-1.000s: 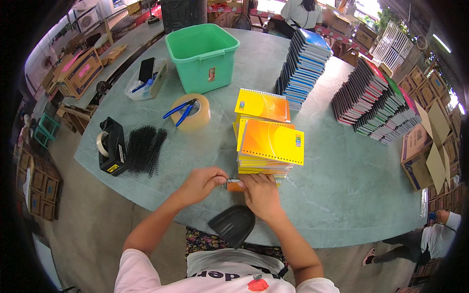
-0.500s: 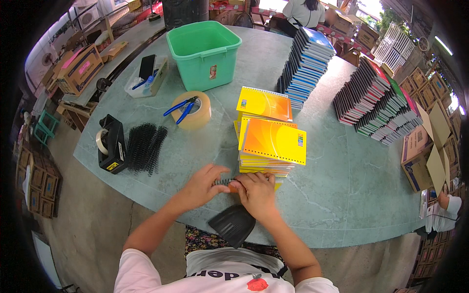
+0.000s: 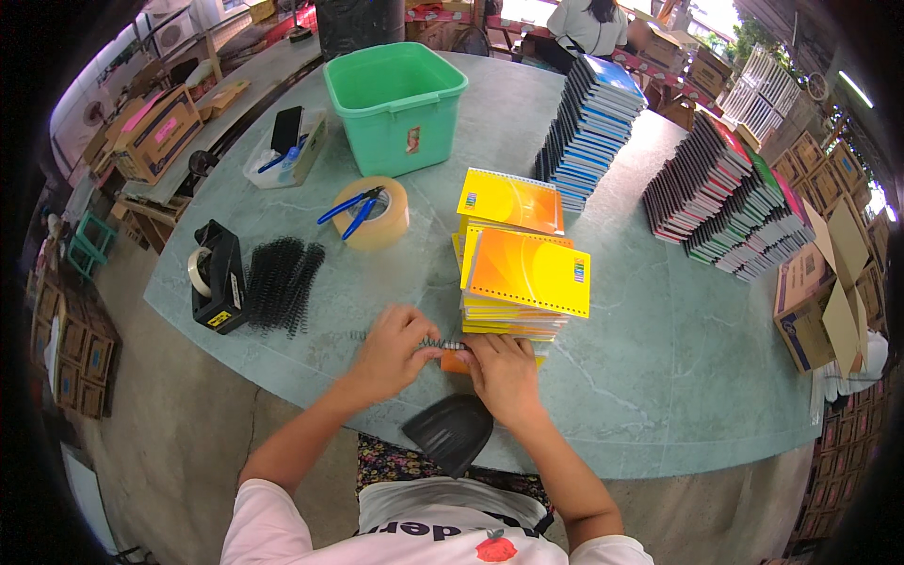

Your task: The person trims the excess plastic from the spiral bindings of notebooks using wire cutters, stacks them, and places them into a cardboard box.

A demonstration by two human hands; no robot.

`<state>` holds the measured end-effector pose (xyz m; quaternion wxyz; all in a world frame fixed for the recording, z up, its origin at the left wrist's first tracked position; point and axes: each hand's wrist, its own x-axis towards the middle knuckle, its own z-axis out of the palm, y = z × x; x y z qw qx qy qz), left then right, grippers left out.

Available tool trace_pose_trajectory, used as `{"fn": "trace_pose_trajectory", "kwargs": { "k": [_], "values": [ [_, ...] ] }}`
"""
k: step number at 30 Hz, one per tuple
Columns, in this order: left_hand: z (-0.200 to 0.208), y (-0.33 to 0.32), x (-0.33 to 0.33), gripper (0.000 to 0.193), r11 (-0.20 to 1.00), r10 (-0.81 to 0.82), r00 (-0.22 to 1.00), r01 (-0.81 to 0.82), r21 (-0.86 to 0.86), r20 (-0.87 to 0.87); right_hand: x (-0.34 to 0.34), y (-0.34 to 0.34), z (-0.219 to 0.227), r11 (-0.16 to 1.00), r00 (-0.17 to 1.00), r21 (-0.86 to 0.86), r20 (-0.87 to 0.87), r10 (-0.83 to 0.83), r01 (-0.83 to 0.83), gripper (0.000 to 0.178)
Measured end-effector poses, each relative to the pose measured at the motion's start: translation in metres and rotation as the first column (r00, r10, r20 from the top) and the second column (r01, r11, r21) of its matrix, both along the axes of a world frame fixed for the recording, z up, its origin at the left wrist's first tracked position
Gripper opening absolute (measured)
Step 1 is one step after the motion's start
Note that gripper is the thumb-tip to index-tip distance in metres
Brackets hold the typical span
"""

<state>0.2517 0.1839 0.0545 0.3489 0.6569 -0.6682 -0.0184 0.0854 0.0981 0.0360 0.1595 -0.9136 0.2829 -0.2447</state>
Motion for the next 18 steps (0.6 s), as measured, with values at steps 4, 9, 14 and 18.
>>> {"fn": "trace_pose_trajectory", "kwargs": {
  "k": [4,9,14,18],
  "values": [
    [-0.012,0.016,-0.015,0.027,0.991,-0.13,0.974,0.136,-0.02,0.185,0.001,0.001,-0.001,0.999,0.999,0.021,0.028,-0.044,0.044,0.019],
    [-0.038,0.039,-0.04,0.035,0.925,-0.244,0.97,0.234,0.301,-0.003,0.0,0.0,-0.001,0.999,0.993,0.047,0.113,-0.024,0.019,0.02],
    [-0.049,0.037,-0.039,0.045,0.903,-0.18,0.966,0.237,0.358,-0.185,0.0,0.003,0.0,0.998,0.994,0.036,0.088,-0.058,0.055,0.018],
    [-0.052,0.04,-0.035,0.048,0.882,-0.17,0.956,0.255,0.396,-0.237,0.0,0.005,0.001,0.995,0.987,0.077,0.142,-0.077,0.067,0.018]
  ]
}}
